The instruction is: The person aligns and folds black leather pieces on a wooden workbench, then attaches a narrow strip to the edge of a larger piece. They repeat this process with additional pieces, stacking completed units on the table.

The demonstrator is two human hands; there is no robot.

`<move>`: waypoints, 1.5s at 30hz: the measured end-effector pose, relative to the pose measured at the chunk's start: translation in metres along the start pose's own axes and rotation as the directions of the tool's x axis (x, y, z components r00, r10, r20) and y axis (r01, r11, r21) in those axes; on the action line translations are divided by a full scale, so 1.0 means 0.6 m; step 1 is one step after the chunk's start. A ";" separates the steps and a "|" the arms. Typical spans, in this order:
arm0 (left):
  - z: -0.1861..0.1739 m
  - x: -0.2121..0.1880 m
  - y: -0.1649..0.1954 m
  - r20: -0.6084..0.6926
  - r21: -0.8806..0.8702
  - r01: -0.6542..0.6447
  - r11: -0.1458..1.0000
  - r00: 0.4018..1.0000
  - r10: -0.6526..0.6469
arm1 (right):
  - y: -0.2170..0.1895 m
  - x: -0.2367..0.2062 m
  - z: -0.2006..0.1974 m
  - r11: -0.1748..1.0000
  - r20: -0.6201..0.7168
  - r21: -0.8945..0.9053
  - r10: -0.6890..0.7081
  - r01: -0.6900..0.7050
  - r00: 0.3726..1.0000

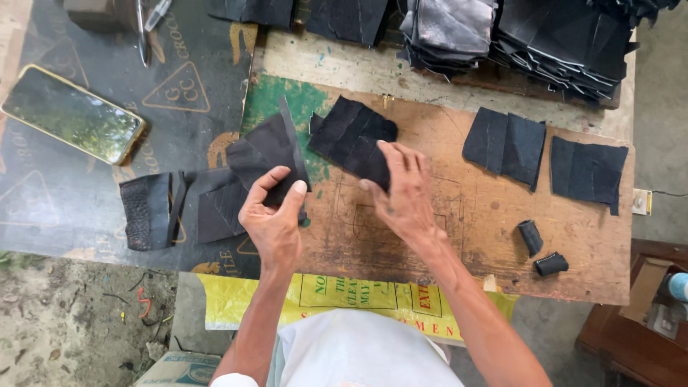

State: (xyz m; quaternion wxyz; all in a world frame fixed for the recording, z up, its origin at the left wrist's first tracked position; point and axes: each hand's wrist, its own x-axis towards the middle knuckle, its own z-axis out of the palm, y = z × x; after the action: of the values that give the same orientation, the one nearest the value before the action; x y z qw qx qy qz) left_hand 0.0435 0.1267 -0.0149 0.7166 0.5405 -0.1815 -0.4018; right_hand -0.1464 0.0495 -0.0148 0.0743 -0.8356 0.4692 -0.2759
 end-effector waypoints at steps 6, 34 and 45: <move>0.039 0.052 0.000 0.048 -0.103 -0.040 0.994 0.998 0.045 | 0.018 0.007 0.031 0.990 0.216 -0.120 -0.047 0.075 0.975; 0.096 -0.057 -0.065 0.254 0.371 0.184 0.910 0.922 -0.290 | 0.062 -0.148 -0.030 -0.351 0.425 0.903 0.643 -0.248 0.638; 0.094 -0.084 -0.090 0.366 0.296 0.192 0.936 0.882 -0.297 | 0.056 -0.150 -0.021 -0.287 0.369 0.929 0.663 -0.234 0.652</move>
State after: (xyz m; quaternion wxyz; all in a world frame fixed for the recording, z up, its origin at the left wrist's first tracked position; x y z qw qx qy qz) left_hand -0.0468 0.1250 -0.0359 0.5322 0.5502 -0.3051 -0.5665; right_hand -0.2152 0.1071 -0.0523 0.6650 -0.2057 0.4130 -0.5873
